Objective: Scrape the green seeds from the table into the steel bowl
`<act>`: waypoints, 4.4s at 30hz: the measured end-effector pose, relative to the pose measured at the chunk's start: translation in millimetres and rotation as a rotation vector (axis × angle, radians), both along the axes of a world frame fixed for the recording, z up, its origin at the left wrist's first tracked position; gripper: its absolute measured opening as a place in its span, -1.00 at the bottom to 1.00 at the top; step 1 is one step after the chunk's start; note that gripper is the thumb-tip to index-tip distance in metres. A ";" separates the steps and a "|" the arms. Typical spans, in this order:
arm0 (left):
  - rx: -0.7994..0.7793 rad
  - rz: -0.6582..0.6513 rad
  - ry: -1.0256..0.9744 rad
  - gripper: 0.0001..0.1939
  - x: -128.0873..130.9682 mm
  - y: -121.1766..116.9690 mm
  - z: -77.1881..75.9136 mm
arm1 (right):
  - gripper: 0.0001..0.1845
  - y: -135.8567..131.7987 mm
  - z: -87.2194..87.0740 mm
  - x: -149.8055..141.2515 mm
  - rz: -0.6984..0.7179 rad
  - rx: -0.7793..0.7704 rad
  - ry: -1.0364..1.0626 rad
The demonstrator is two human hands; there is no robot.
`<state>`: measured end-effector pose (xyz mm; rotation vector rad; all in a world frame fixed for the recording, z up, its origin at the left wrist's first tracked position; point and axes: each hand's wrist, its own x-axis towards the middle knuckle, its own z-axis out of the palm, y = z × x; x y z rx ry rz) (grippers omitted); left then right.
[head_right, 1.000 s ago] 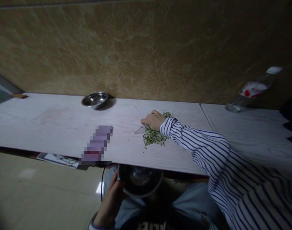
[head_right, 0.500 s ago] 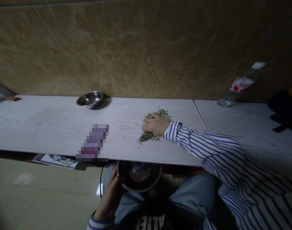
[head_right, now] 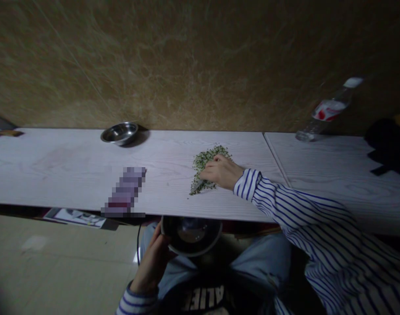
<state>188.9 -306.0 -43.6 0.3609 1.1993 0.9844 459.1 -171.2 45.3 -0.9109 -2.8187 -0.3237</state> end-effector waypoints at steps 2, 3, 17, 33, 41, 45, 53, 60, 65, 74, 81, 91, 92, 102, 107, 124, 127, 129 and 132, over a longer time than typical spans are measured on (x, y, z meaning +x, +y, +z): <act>-0.001 0.003 0.010 -0.15 0.6 0.1 0.5 | -0.72 -7.9 -0.8 1.1 -0.040 0.038 0.046; 0.000 0.004 0.011 -0.14 0.9 0.0 0.9 | -0.71 -12.4 -1.6 1.0 -0.064 0.061 0.070; -0.010 -0.012 -0.006 -0.15 4.6 -3.4 5.2 | -0.75 -59.3 -27.4 -15.1 -0.298 0.193 0.254; -0.033 -0.045 -0.024 -0.20 2.8 -4.5 3.1 | -0.76 -85.4 -24.2 -17.8 -0.235 0.143 0.262; -0.036 -0.059 -0.007 -0.19 4.3 -5.5 7.9 | -0.73 -91.0 -23.7 -14.6 -0.289 0.126 0.279; -0.046 -0.054 -0.027 -0.16 4.9 -5.8 9.0 | -0.73 -99.3 -22.8 -15.7 -0.296 0.106 0.297; -0.041 -0.057 -0.029 -0.15 6.1 -6.2 1.8 | -0.77 -108.7 -17.1 -7.9 -0.341 0.129 0.310; -0.049 -0.068 -0.003 -0.16 9.5 -6.6 2.1 | -0.76 -119.7 -19.7 -6.5 -0.341 0.107 0.293; -0.042 -0.086 0.018 -0.21 10.0 -5.8 4.5 | -0.76 -121.9 -18.9 -4.0 -0.402 0.109 0.303; -0.054 -0.058 0.034 -0.19 14.7 -6.1 2.6 | -0.75 -134.5 -20.2 -4.1 -0.391 0.076 0.293; -0.046 -0.067 0.022 -0.17 16.7 -7.0 4.3 | -0.75 -132.2 -20.6 -6.1 -0.421 0.068 0.296; -0.054 -0.070 0.032 -0.15 15.1 -5.5 4.9 | -0.73 -134.2 -19.0 -12.4 -0.389 0.042 0.312; -0.053 -0.066 0.030 -0.14 15.4 -5.2 5.2 | -0.73 -134.5 -19.0 -12.5 -0.389 0.042 0.314; -0.051 -0.072 0.048 -0.15 15.3 -6.0 7.9 | -0.74 -134.5 -19.3 -16.8 -0.373 0.028 0.332; -0.060 -0.065 0.053 -0.14 14.4 -6.3 7.1 | -0.74 -133.3 -18.6 -18.6 -0.365 0.027 0.335; -0.044 -0.098 0.038 -0.18 10.8 -7.5 2.8 | -0.77 -137.0 -19.1 -21.4 -0.352 0.019 0.348; -0.026 -0.105 0.024 -0.20 10.7 -7.1 2.6 | -0.75 -138.3 -19.1 -21.9 -0.364 0.021 0.347; -0.028 -0.104 0.013 -0.20 11.2 -6.5 3.1 | -0.75 -138.8 -18.8 -22.2 -0.372 0.021 0.347; -0.036 -0.089 0.003 -0.19 12.0 -6.1 4.8 | -0.76 -139.5 -18.6 -20.6 -0.364 0.020 0.354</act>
